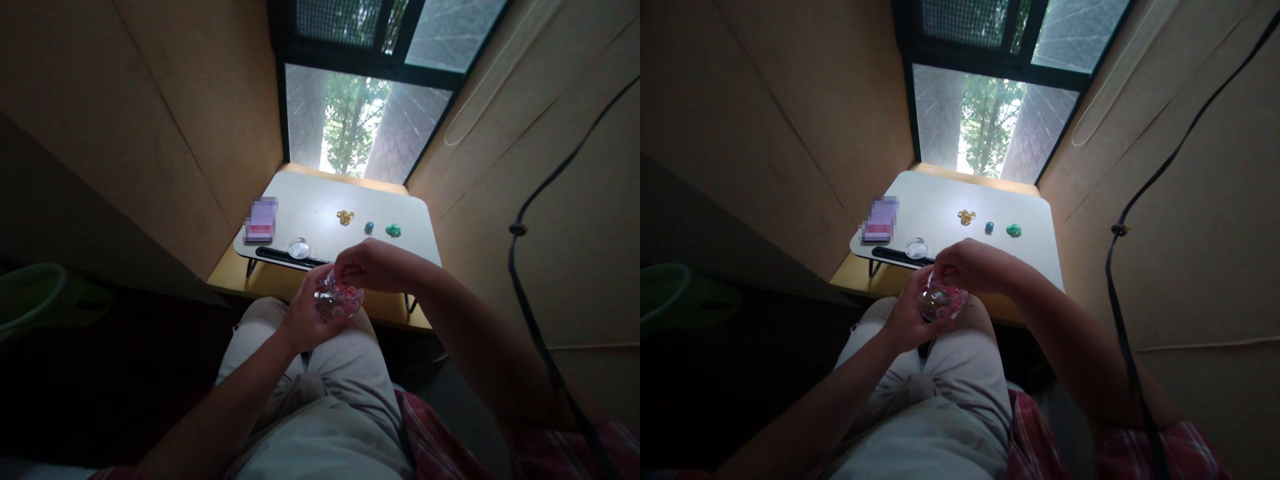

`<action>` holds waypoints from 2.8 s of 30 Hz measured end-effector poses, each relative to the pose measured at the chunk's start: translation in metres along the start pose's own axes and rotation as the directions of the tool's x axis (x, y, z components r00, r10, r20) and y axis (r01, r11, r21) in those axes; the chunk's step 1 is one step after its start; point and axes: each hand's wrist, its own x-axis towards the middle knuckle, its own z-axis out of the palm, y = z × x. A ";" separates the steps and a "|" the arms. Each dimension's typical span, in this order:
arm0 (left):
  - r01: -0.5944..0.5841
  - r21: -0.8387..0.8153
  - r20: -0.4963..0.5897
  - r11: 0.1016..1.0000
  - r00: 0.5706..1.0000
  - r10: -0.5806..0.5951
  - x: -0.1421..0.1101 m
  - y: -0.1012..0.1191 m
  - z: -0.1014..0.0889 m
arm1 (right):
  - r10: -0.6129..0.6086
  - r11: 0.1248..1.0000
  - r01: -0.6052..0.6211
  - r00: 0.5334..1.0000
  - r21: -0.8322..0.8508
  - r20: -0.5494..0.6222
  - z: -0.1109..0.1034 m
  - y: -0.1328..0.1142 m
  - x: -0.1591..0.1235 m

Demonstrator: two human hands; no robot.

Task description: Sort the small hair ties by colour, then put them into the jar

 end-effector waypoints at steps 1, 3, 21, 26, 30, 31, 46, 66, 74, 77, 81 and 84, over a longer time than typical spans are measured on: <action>0.000 0.000 0.001 1.000 1.000 0.000 0.000 0.000 0.000 | -0.002 1.000 0.002 1.000 0.011 0.001 0.000 0.000 0.000; -0.003 -0.003 -0.003 1.000 1.000 0.003 0.000 0.000 0.000 | -0.009 1.000 0.009 1.000 0.028 0.009 -0.001 0.001 0.000; 0.040 -0.122 -0.025 0.992 0.999 -0.043 -0.002 0.001 0.002 | -0.103 0.971 0.125 0.988 0.203 -0.113 0.000 0.000 -0.001; 0.022 -0.065 -0.053 0.998 0.998 -0.026 0.000 0.009 0.000 | -0.107 0.950 0.204 0.923 0.234 -0.369 -0.002 -0.001 0.000; -0.015 -0.040 -0.069 0.999 0.998 0.012 0.001 0.012 -0.001 | -0.096 0.930 0.231 0.903 0.285 -0.420 -0.004 -0.002 -0.001; -0.018 -0.039 -0.072 0.999 0.997 0.015 0.001 0.012 -0.001 | -0.106 0.920 0.249 0.902 0.304 -0.417 -0.005 -0.002 -0.001; -0.029 -0.045 -0.074 0.999 0.997 0.025 -0.001 0.004 -0.001 | -0.106 0.993 0.111 0.984 0.033 -0.142 -0.007 0.000 -0.011; -0.055 -0.070 -0.055 0.996 0.997 0.051 0.002 0.009 -0.001 | -0.191 0.982 0.188 0.975 -0.034 -0.110 -0.012 -0.014 -0.013; -0.025 -0.035 -0.063 0.999 0.998 0.022 0.000 0.008 -0.002 | -0.200 0.973 0.225 0.930 0.046 -0.308 -0.005 -0.006 -0.012; -0.021 -0.043 -0.064 0.999 0.998 0.018 -0.001 0.006 -0.001 | -0.185 0.967 0.235 0.911 0.095 -0.367 -0.003 -0.003 -0.009; -0.024 -0.041 -0.062 0.999 0.998 0.022 -0.001 0.006 -0.001 | -0.161 0.966 0.226 0.905 0.126 -0.394 -0.004 -0.004 -0.008; -0.024 -0.029 -0.068 0.999 0.997 0.022 -0.001 0.006 -0.001 | -0.159 0.973 0.208 0.917 0.099 -0.367 -0.005 -0.007 -0.009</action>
